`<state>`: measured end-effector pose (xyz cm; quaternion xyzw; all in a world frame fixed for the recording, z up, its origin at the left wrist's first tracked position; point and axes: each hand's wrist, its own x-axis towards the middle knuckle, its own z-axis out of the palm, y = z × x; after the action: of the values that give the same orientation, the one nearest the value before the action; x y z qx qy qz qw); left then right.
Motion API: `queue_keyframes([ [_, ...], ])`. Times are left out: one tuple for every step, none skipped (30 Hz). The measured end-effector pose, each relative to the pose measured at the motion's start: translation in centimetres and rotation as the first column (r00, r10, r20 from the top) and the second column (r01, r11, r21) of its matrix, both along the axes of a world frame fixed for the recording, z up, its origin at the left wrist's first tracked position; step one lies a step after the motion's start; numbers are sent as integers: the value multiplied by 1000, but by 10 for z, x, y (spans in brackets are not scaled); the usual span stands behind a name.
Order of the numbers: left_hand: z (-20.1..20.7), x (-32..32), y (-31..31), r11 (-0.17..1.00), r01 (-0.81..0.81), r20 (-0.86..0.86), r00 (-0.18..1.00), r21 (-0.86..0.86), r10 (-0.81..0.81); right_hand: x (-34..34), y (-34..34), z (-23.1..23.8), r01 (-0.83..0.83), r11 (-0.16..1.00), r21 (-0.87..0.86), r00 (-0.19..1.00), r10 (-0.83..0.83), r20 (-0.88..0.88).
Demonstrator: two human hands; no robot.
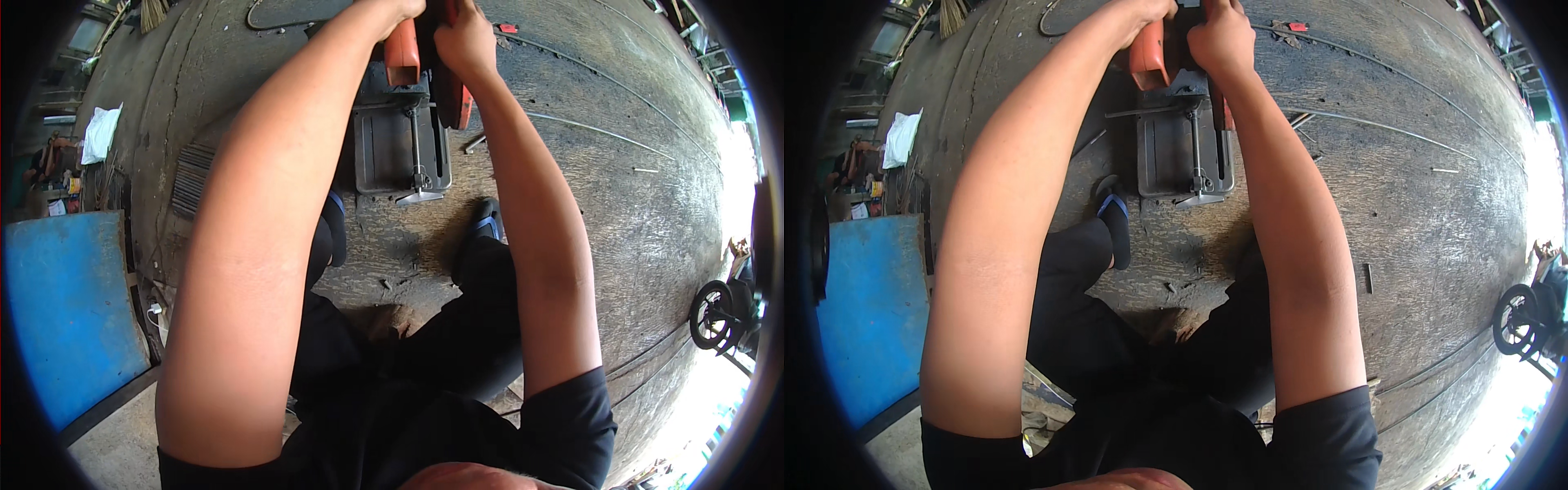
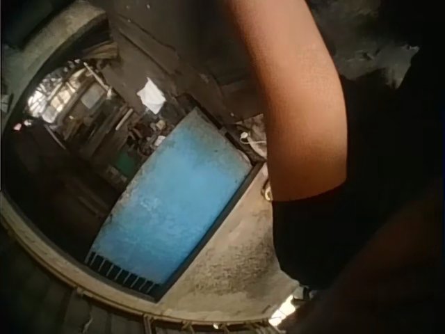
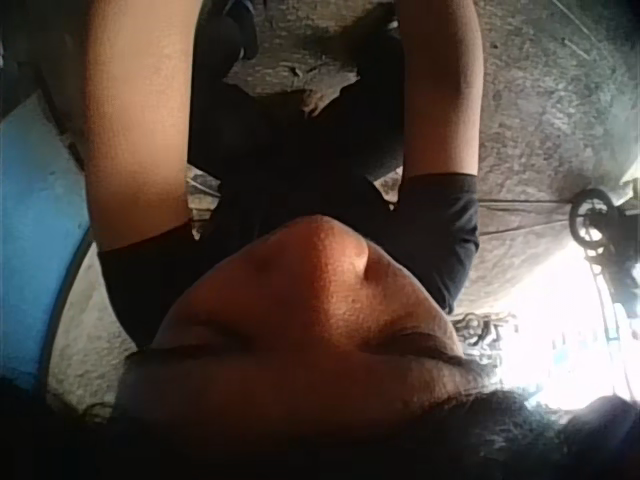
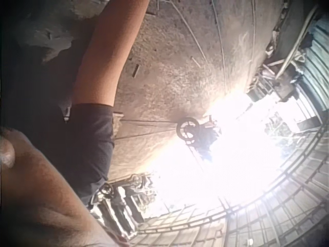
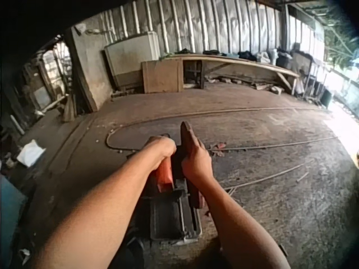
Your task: Cutting metal rods using a circular chop saw.
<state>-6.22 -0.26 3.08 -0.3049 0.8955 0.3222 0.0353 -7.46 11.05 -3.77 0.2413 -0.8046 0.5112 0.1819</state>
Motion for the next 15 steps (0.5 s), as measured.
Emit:
queue_keyframes([
  [-1,1,-2,1000,7,-22,1000,-25,-7,2,-2,1,28,1000,-4,999,-28,-37],
  [-4,3,-3,999,13,-44,999,-49,-16,4,-4,1,18,1000,-4,999,-18,-41],
  [-14,0,-9,1000,-2,-70,998,-29,0,6,-5,1,10,1000,-14,1000,-10,12],
  [-16,2,-8,1000,-30,-130,991,0,30,7,-6,2,3,1000,-25,998,-2,62],
  [-17,3,-8,997,-47,-125,991,57,54,6,-7,-1,-29,999,-38,1000,29,2],
  [-16,3,-9,991,-64,-119,990,114,78,4,-7,-2,-38,999,-38,999,37,-5],
  [-13,6,-7,991,-83,-99,991,104,93,8,-6,1,-17,999,-33,998,19,52],
  [-17,7,-6,988,-108,-99,988,115,120,13,-5,2,4,1000,-26,994,-1,109],
  [-17,10,-4,981,-132,-99,984,145,147,15,-3,7,8,997,76,967,-27,253],
  [-16,11,1,973,-147,-102,981,176,167,11,0,0,11,997,79,969,-31,247],
  [-18,11,2,983,-143,-116,981,118,157,5,2,-11,-8,998,55,996,3,85],
  [-22,13,3,983,-140,-125,980,120,155,-1,3,-22,-31,999,35,996,33,-81],
  [-27,17,3,995,-92,-154,983,42,97,3,2,-22,-34,999,34,995,36,-88],
  [-31,19,2,998,-45,-179,983,-39,37,9,3,-23,-10,999,44,1000,11,-28],
  [-34,22,-2,999,-11,-139,990,-32,7,15,3,-23,14,998,54,999,-15,30],
])
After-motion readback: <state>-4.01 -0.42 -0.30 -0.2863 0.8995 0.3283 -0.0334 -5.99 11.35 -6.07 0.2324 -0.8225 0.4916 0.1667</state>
